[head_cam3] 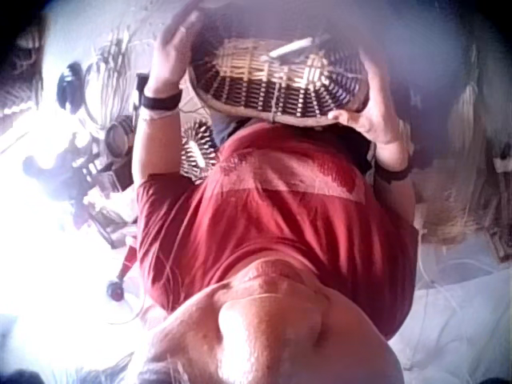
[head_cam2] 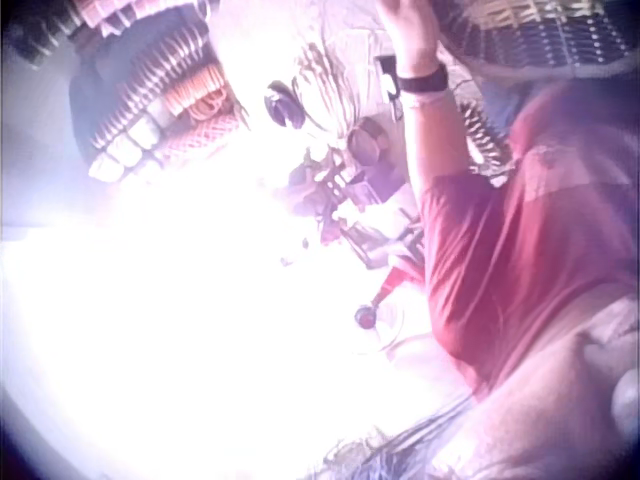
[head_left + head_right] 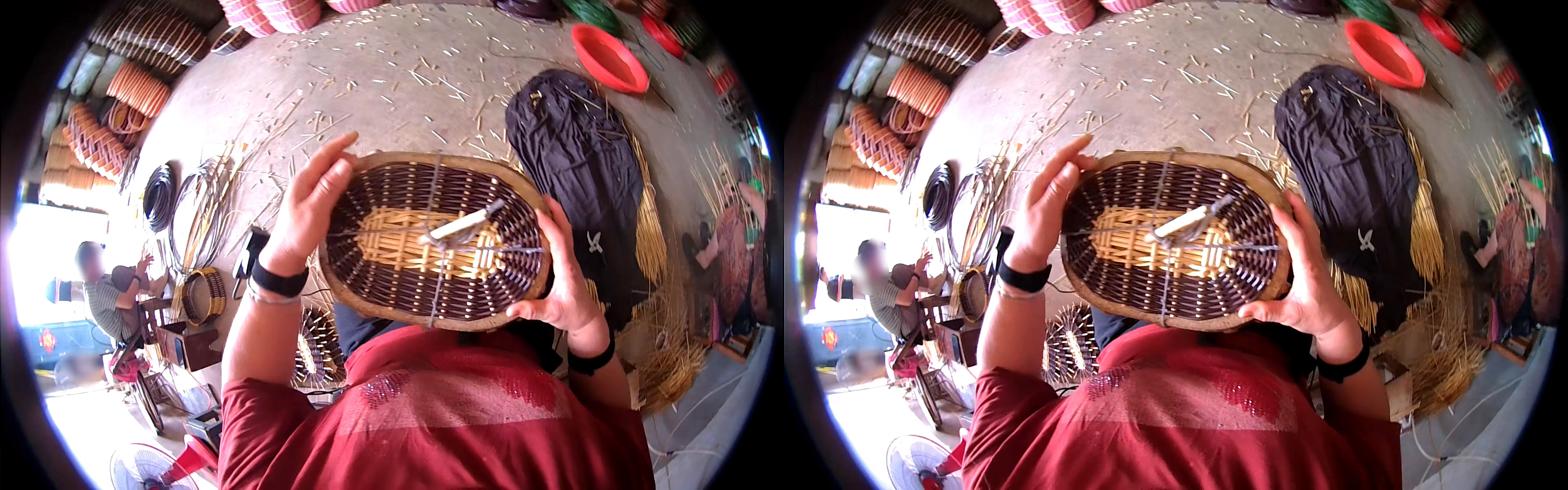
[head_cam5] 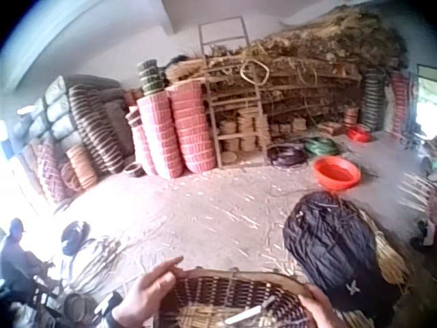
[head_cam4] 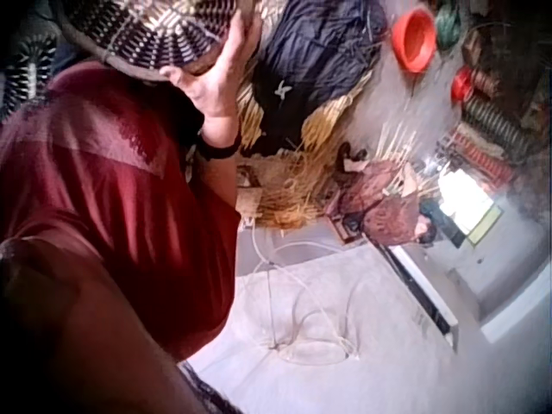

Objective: The person weaves a basket by hand, threading thin strips through a wooden frame and securing them.

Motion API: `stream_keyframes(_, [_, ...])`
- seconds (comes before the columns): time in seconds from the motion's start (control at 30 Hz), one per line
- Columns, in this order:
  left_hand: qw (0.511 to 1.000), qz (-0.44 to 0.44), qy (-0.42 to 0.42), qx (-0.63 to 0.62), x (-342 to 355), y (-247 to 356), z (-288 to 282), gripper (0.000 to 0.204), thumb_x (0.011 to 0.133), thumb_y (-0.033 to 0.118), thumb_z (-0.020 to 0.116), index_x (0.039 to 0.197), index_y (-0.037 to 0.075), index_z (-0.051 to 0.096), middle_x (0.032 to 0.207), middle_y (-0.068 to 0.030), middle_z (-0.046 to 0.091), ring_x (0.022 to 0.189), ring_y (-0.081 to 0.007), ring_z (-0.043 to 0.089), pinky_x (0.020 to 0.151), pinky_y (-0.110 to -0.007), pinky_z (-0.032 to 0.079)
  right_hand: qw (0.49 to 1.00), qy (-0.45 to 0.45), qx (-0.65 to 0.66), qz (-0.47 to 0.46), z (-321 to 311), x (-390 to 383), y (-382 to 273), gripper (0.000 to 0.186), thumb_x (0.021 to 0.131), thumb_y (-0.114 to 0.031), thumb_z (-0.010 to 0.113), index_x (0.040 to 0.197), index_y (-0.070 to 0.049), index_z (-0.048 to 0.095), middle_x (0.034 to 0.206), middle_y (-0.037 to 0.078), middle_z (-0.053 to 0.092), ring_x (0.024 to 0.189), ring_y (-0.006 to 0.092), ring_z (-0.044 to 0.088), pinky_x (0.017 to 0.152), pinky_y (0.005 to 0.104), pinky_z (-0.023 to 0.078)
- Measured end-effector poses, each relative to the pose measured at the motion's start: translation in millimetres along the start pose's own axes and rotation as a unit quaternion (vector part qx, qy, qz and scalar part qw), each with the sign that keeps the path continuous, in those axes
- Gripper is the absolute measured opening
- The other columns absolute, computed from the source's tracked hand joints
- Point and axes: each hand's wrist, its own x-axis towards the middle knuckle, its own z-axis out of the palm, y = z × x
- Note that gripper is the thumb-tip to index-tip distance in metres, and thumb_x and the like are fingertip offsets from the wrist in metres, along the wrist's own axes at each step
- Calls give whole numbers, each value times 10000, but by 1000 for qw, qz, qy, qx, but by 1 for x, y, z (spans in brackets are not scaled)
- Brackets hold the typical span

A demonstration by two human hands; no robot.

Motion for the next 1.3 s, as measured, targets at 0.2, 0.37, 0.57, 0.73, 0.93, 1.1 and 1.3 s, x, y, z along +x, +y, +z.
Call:
stream_keyframes(0.2, [999, -26, -36, 20, 20, -37, -27, 474, 1184, 329, 485, 1547, 55, 618, 1457, -81, 683, 1371, -170, 586, 1205, -351, 406, 998, 18, 54, 20, -1, -4, 11, 1331, 757, -691, 926, 1702, -13, 280, 1761, 281, 166, 1625, 417, 276, 1319, 526, 277])
stream_keyframes(0.37, [981, -60, -126, -138, 21, -67, -26, 513, 1179, 223, 465, 1638, -6, 466, 1508, -136, 644, 1373, -195, 620, 1170, -329, 497, 995, 19, 84, 40, -8, -8, 16, 1372, 766, -733, 895, 1721, -15, 219, 1766, 256, 133, 1617, 380, 293, 1322, 517, 286])
stream_keyframes(0.57, [971, -69, -163, -160, 17, -72, -32, 563, 1048, 260, 764, 1500, 19, 528, 1334, -64, 688, 1253, -163, 633, 1128, -337, 481, 997, 14, 76, 26, -14, -9, 26, 1396, 755, -768, 878, 1722, -12, 212, 1773, 242, 114, 1615, 361, 298, 1326, 507, 290])
stream_keyframes(0.73, [973, -51, -195, -112, 18, -68, -46, 607, 965, 296, 876, 1417, 51, 553, 1233, -24, 693, 1167, -139, 633, 1088, -313, 475, 995, -1, 94, 31, -11, -5, 28, 1397, 754, -768, 882, 1721, -12, 215, 1774, 240, 113, 1617, 358, 291, 1325, 512, 289])
stream_keyframes(0.93, [972, -93, -212, -39, 32, -41, -34, 596, 989, 262, 823, 1463, 67, 520, 1211, -47, 709, 1069, -143, 650, 921, -301, 529, 990, 54, 133, 5, -5, -11, 21, 1328, 790, -690, 906, 1698, 15, 240, 1760, 241, 132, 1614, 382, 296, 1323, 523, 294])
stream_keyframes(1.1, [987, -84, -129, -39, -5, -77, -96, 772, 932, 362, 861, 1537, 48, 497, 1257, -88, 741, 1145, -185, 684, 1041, -353, 518, 999, 20, 25, -39, 22, 9, 1, 1259, 746, -651, 942, 1671, -18, 369, 1718, 293, 261, 1615, 456, 257, 1316, 540, 247])
stream_keyframes(1.3, [981, -17, -145, 131, 47, -17, -105, 814, 947, 393, 841, 1603, 62, 491, 1472, -110, 622, 1403, -241, 557, 1215, -408, 403, 997, 55, -11, -46, 37, 16, -7, 1277, 684, -670, 953, 1674, -113, 370, 1719, 278, 258, 1614, 513, 220, 1319, 585, 252])
